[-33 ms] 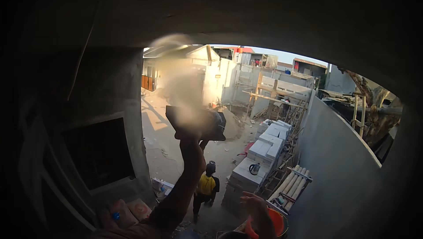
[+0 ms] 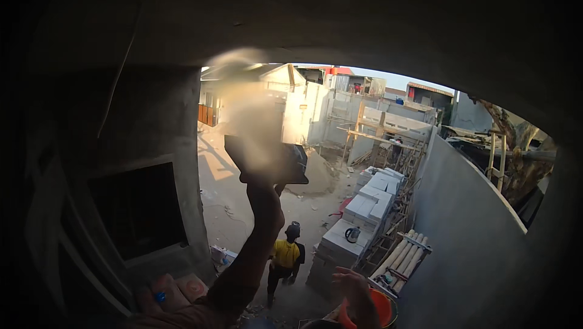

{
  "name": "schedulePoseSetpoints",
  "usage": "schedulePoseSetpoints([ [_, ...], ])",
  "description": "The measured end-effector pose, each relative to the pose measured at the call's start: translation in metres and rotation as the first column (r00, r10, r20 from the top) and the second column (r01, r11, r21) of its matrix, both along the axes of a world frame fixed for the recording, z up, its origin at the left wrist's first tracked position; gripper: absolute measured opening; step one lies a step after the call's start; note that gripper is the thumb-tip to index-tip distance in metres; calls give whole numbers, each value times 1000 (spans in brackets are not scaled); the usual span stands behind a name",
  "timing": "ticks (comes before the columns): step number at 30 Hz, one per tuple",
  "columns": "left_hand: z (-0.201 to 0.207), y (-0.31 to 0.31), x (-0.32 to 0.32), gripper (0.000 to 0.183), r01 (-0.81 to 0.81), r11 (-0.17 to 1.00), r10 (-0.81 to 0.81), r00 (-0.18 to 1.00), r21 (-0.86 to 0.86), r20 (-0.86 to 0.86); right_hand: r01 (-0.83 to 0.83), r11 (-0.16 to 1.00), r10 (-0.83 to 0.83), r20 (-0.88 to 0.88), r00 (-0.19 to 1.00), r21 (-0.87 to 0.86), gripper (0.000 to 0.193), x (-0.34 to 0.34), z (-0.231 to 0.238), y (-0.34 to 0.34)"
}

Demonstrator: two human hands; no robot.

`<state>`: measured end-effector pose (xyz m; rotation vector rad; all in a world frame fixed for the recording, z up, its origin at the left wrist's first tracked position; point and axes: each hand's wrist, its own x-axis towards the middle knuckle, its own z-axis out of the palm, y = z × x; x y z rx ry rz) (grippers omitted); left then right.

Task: The person applies plaster to a concrete ceiling using a trowel and a hawk. They scoop wet plaster from a bucket onto the hawk and then spread it across the ceiling surface in multiple passes.

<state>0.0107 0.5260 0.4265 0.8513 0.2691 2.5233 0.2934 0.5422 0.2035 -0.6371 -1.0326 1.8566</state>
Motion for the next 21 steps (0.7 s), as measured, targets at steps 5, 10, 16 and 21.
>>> schedulePoseSetpoints([
  [5,88,18,-41,36,-681,699,711,696,218,-104,-11,999,18,165,986,-41,48,12,-23,9],
  [10,157,9,-66,53,-978,176,827,208,-110,-522,-9,999,20,334,942,-34,48,13,-39,14],
  [16,246,-49,-42,64,-919,331,939,343,212,22,-132,991,130,363,923,-18,48,7,-35,5],
  [21,315,-45,-13,66,-997,36,998,39,-73,-41,-272,952,203,379,903,138,50,4,-3,-40],
])
